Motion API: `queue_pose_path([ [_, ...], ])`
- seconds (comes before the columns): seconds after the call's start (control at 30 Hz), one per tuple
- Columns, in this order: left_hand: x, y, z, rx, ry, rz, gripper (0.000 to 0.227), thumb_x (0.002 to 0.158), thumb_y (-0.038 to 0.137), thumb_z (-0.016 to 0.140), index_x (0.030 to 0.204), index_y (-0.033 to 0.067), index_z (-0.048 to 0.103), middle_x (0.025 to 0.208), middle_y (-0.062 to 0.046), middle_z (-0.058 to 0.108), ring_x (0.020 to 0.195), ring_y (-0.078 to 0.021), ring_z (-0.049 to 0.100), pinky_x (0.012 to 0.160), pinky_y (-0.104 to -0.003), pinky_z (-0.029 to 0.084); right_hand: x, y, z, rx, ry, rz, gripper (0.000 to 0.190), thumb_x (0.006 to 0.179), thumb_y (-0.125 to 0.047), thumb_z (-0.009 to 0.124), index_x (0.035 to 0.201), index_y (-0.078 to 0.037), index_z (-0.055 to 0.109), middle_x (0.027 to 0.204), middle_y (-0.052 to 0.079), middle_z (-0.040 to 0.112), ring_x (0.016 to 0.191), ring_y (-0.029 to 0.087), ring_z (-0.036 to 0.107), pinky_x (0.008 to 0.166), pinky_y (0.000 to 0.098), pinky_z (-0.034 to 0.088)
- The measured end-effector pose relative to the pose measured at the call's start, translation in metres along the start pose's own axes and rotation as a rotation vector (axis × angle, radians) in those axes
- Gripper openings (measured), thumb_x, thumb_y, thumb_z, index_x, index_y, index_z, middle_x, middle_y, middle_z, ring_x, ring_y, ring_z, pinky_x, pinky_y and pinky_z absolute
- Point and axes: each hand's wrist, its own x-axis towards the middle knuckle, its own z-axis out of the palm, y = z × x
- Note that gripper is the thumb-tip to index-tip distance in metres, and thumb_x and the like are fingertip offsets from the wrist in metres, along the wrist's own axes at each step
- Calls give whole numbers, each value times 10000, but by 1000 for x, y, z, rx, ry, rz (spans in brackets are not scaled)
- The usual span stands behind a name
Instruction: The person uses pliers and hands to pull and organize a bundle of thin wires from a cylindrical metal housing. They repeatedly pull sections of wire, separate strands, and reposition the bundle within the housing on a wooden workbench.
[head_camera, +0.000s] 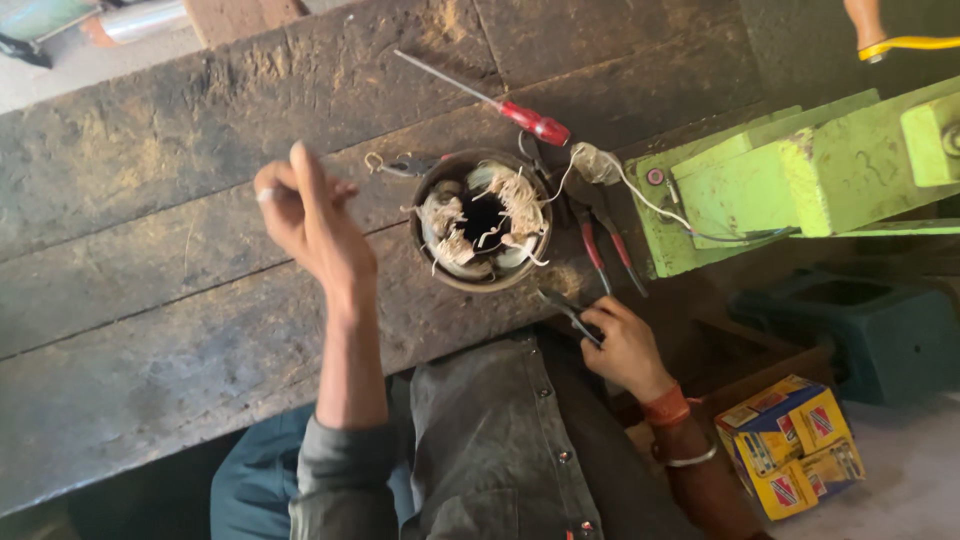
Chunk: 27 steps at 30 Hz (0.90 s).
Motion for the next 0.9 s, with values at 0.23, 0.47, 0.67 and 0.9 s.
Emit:
queue_pose_path([
  [0.23, -78, 45, 26, 1018, -712, 721, 361, 845, 377, 879, 1075, 147, 722, 1341, -93, 580, 1366, -364, 469, 1179, -623, 217, 16, 25, 35, 103, 48, 81, 332, 724, -125, 705, 1043, -35, 708, 1031, 117, 662, 851, 333, 687, 749, 409, 563],
  [0.47, -75, 37, 31, 1056, -699, 613, 324, 874, 302, 902, 1041, 123, 691, 1294, -65, 616, 1363, -283, 535, 1275, -646, 134, 34, 34, 57, 35, 55, 11, 312, 687, -143, 749, 983, -51, 712, 996, 118, 636, 843, 346, 666, 731, 430, 544],
  [0.67, -68, 44, 25, 926, -712, 429, 206, 822, 140, 823, 953, 121, 665, 1237, -46, 665, 1315, -274, 576, 1268, -655, 65, 33, 40, 62, 65, 121, -62, 318, 660, -145, 756, 962, -65, 696, 986, 106, 629, 848, 344, 664, 725, 429, 540],
  [0.9, -76, 35, 33, 1004, -660, 470, 149, 820, 82, 752, 960, 101, 705, 1225, -52, 681, 1312, -259, 592, 1301, -639, 82, 29, 39, 64, 52, 156, -63, 288, 668, -135, 757, 940, -74, 684, 980, 96, 632, 866, 344, 662, 734, 438, 539],
])
